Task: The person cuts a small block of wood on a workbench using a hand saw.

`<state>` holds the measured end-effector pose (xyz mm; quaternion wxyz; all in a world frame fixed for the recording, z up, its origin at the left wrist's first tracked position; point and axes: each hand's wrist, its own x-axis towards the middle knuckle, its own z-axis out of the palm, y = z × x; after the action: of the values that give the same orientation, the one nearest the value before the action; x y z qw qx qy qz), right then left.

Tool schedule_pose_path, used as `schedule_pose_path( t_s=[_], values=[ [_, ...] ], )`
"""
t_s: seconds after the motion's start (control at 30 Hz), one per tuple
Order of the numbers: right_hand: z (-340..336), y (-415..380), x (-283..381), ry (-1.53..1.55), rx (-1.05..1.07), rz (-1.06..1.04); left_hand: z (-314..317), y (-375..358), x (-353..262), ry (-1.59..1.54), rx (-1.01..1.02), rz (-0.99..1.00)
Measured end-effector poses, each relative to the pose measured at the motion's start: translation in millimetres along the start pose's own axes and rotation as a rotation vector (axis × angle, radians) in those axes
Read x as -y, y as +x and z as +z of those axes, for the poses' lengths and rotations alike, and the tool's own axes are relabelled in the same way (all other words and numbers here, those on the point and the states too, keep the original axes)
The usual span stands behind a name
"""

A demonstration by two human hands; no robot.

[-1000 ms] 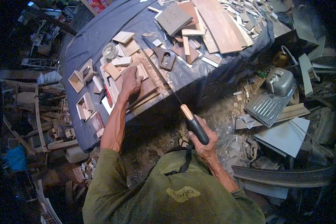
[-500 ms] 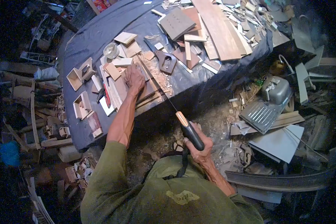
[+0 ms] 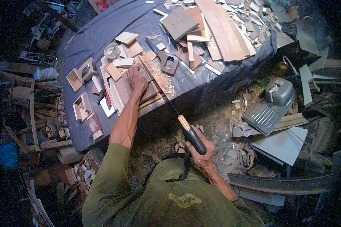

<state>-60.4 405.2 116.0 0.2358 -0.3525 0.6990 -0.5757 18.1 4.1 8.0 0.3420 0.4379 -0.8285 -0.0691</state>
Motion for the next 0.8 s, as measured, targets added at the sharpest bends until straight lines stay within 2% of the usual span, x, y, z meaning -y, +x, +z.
schedule_pose_path(
  t_s=[0.1, 0.43, 0.53, 0.63, 0.8],
  values=[
    [0.1, -0.2, 2.5, 0.0, 0.008, 0.021, 0.6, 1.3, -3.1, -0.01, -0.001, -0.079],
    [-0.2, -4.3, 1.3, 0.004, 0.014, 0.02, 4.5, 2.6, 3.7, -0.012, 0.034, -0.059],
    [-2.5, -5.2, 8.5, 0.052, 0.053, 0.158, 7.5, 3.3, 5.2, -0.009, 0.03, -0.054],
    [-1.0, -2.6, 6.2, -0.119, 0.046, -0.076, 8.6, 3.0, 5.2, -0.007, 0.021, -0.049],
    [-2.0, -6.1, 5.3, -0.068, 0.058, -0.093, 14.4, 5.0, 5.9, 0.026, 0.006, -0.092]
  ],
)
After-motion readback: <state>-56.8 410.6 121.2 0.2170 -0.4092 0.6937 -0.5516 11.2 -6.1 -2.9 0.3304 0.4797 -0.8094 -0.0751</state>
